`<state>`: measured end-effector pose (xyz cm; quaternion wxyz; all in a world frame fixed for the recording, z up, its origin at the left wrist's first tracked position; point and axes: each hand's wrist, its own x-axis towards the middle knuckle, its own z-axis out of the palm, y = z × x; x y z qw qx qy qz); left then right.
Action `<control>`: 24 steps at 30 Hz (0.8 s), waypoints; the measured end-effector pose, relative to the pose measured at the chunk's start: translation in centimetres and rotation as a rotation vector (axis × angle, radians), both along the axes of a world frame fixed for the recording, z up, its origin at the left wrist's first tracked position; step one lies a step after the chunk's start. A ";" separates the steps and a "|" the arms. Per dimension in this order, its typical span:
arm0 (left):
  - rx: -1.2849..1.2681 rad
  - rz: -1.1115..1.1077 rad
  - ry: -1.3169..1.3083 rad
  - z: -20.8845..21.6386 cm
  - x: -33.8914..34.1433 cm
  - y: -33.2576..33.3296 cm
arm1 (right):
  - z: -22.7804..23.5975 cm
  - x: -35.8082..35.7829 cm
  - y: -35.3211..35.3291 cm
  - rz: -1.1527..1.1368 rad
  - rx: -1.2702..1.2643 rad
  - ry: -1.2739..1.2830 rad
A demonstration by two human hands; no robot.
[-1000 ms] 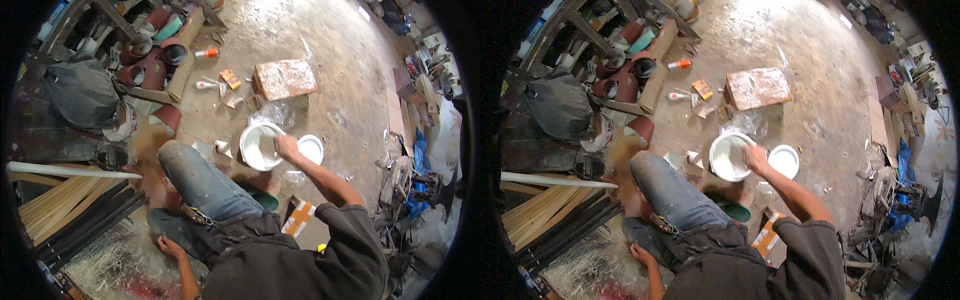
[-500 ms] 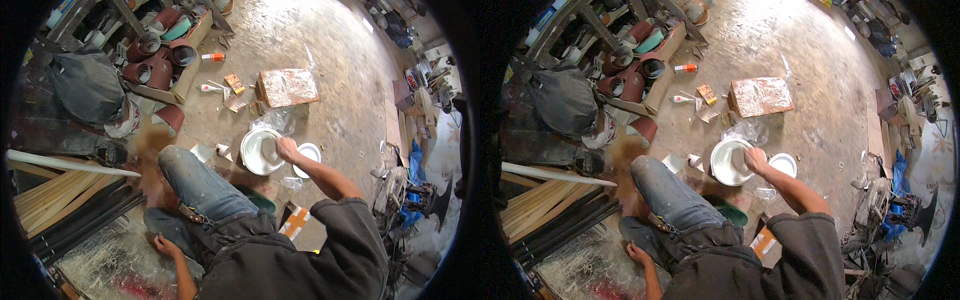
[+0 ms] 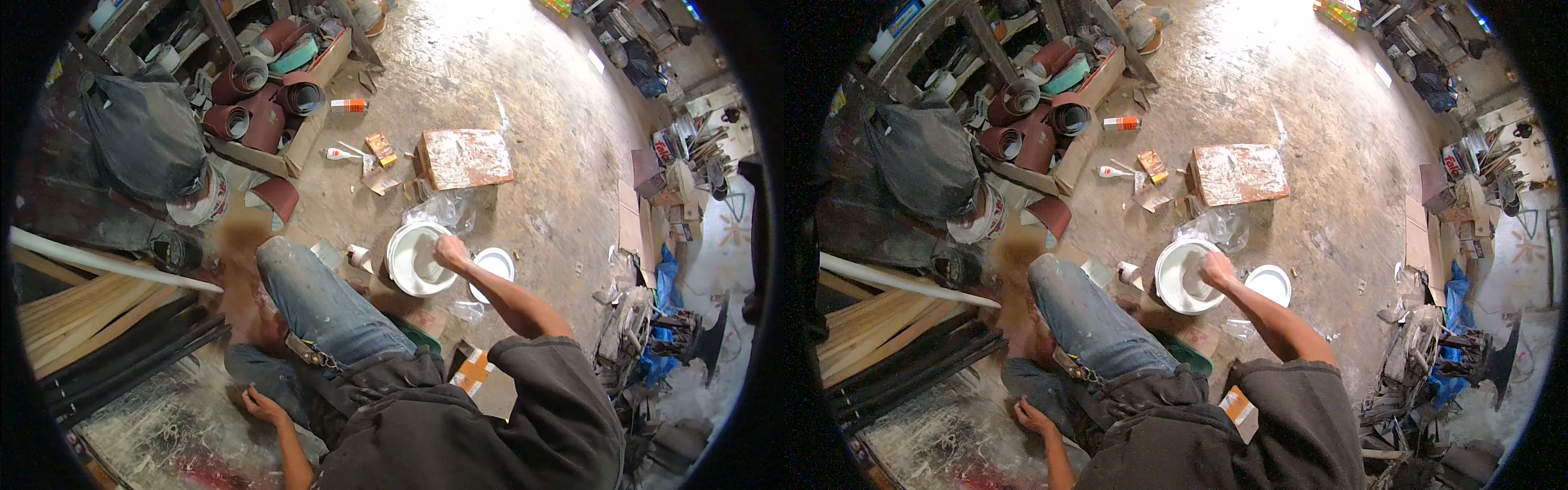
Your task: The person sits on the floor and uses a metal spoon to stir white paint in a bucket. They scrape the sides of the bucket and continue mixing until the paint appears uniform.
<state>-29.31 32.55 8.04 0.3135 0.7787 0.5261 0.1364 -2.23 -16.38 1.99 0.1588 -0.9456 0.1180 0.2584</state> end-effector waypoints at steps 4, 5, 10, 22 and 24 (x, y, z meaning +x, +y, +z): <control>0.025 -0.029 -0.099 0.0 0.0 0.0 | -1.6 -1.2 0.5 0.419 0.092 0.235; 0.012 -0.016 -0.080 0.0 0.0 0.0 | -2.1 -1.0 0.6 0.429 0.116 0.140; -0.018 -0.010 -0.062 -0.2 -0.1 0.0 | -2.4 -1.8 0.4 0.116 0.000 -0.046; -0.051 -0.043 -0.108 0.3 0.1 0.3 | 0.6 0.9 3.4 0.679 -0.061 -0.163; -0.070 -0.001 -0.093 0.3 -0.1 0.2 | 0.9 1.6 3.1 0.641 -0.149 -0.215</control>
